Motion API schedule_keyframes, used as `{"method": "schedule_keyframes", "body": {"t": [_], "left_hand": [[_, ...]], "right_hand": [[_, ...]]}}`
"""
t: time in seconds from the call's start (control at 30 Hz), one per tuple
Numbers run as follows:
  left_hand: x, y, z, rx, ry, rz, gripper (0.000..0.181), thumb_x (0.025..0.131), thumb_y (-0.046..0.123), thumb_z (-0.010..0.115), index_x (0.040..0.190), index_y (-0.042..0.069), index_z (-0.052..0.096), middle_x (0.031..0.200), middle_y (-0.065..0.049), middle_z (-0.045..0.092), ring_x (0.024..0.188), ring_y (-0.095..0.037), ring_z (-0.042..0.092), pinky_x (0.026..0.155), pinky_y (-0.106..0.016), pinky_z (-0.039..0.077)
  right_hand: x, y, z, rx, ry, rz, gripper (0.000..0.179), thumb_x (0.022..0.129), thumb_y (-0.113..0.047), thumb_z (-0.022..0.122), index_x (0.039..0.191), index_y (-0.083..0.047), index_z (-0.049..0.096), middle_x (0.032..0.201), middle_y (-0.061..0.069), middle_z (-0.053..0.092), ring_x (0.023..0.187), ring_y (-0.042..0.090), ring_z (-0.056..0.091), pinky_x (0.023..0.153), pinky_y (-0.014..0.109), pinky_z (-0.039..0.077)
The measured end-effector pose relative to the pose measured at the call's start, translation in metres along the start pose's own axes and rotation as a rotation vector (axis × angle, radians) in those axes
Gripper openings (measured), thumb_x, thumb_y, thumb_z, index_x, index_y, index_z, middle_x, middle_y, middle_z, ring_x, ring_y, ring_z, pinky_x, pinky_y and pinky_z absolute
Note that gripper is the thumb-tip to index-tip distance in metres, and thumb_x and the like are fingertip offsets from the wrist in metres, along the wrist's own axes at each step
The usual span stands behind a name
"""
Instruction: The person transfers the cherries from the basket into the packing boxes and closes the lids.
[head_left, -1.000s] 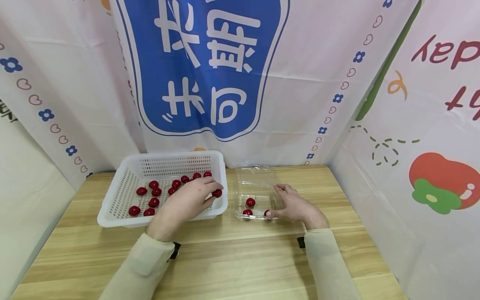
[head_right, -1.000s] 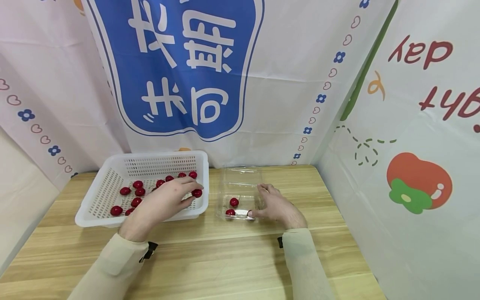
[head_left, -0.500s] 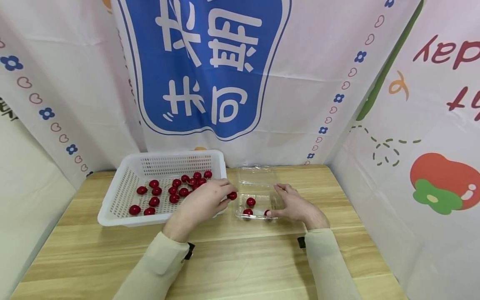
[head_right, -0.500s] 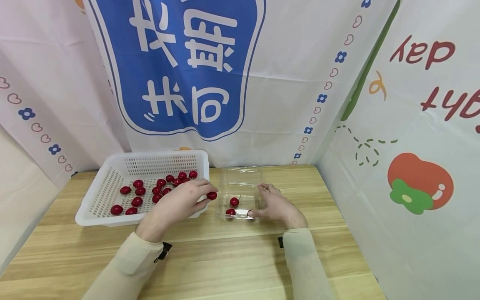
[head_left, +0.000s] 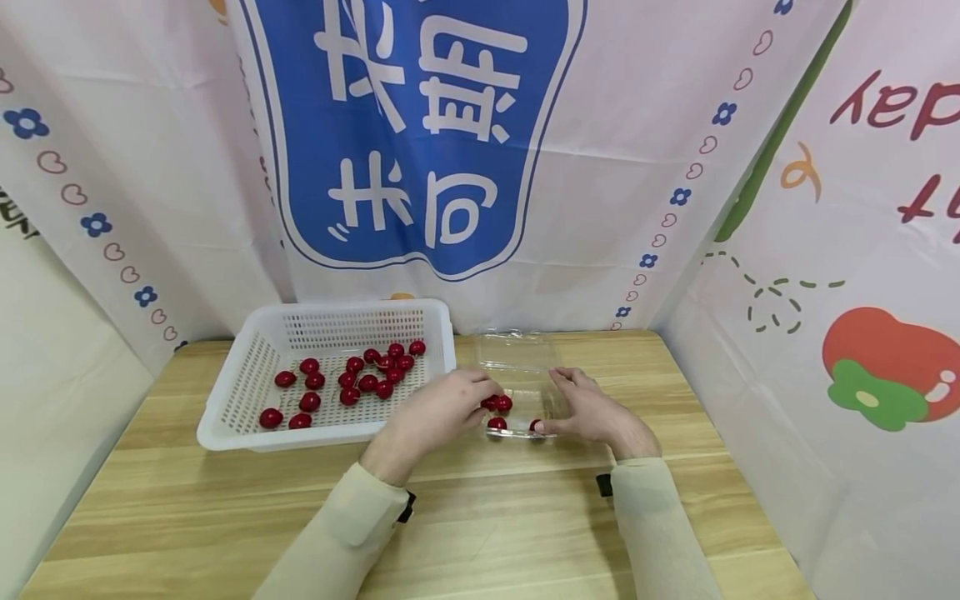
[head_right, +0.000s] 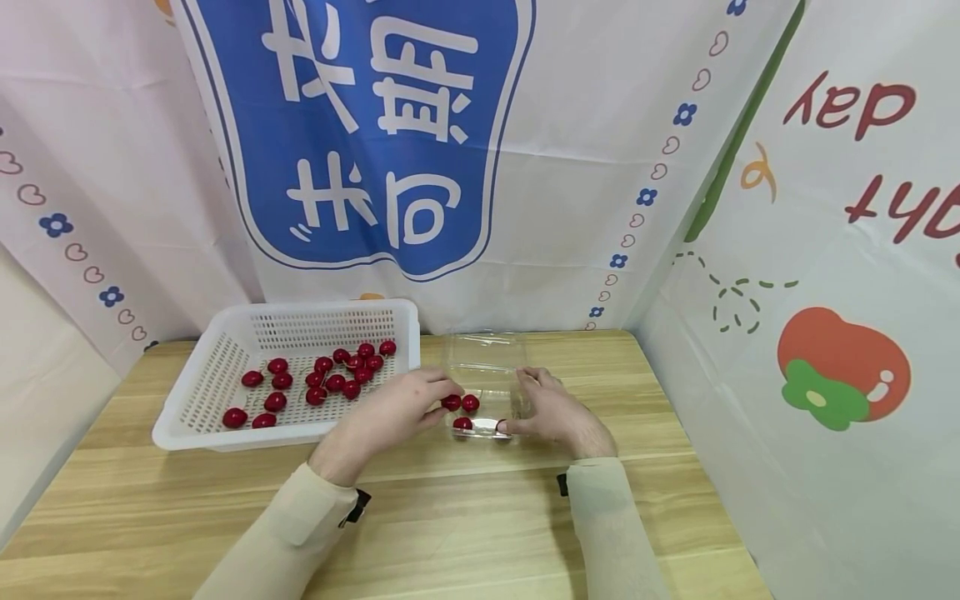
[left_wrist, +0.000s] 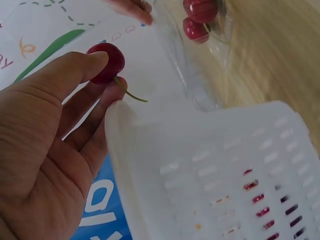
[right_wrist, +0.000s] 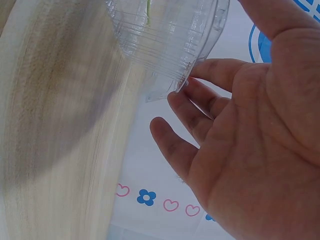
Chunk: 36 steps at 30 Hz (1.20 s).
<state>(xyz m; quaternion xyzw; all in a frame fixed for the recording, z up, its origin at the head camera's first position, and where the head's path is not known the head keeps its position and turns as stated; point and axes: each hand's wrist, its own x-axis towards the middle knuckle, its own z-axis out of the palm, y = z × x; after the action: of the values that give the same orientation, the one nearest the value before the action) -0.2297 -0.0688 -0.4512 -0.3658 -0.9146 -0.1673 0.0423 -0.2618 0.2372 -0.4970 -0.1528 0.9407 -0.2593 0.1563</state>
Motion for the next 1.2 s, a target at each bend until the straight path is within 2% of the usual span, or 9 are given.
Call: {"method": "schedule_keyframes", "body": {"t": [0.3,0.83,1.0,1.2], "left_hand": [[0.012,0.009,0.019,0.031,-0.002,0.033,0.021,0.106,0.011,0.088,0.126,0.012,0.083,0.119,-0.003,0.083,0.104,-0.022,0.082,0.094,-0.038,0.073],[0.030,0.021,0.049,0.177,-0.059,-0.043,0.010,0.111,0.019,0.082,0.118,0.014,0.086,0.112,-0.001,0.087,0.101,-0.021,0.083,0.092,-0.037,0.073],[0.027,0.021,0.043,0.152,-0.046,-0.057,0.020,0.112,0.015,0.079,0.131,0.014,0.085,0.120,-0.003,0.088,0.105,-0.023,0.085,0.094,-0.038,0.074],[0.014,0.016,0.020,0.083,-0.001,-0.066,0.027,0.111,0.013,0.082,0.137,0.011,0.083,0.127,-0.006,0.088,0.113,-0.029,0.086,0.101,-0.045,0.074]], "right_hand": [[0.000,0.001,0.000,-0.002,0.002,0.001,0.114,0.103,-0.046,0.092,0.186,-0.004,0.026,0.192,0.026,0.026,0.178,0.054,0.029,0.145,0.073,0.034],[0.000,0.002,0.000,-0.004,0.001,-0.026,0.114,0.103,-0.045,0.093,0.185,-0.001,0.027,0.191,0.028,0.028,0.177,0.055,0.030,0.145,0.073,0.034],[0.002,0.004,0.001,-0.006,-0.002,-0.022,0.116,0.102,-0.048,0.093,0.185,-0.002,0.027,0.192,0.027,0.027,0.177,0.055,0.029,0.144,0.074,0.034],[0.002,0.003,0.001,0.002,-0.007,-0.013,0.117,0.101,-0.049,0.093,0.185,-0.002,0.026,0.192,0.028,0.025,0.178,0.056,0.028,0.144,0.074,0.033]]}}
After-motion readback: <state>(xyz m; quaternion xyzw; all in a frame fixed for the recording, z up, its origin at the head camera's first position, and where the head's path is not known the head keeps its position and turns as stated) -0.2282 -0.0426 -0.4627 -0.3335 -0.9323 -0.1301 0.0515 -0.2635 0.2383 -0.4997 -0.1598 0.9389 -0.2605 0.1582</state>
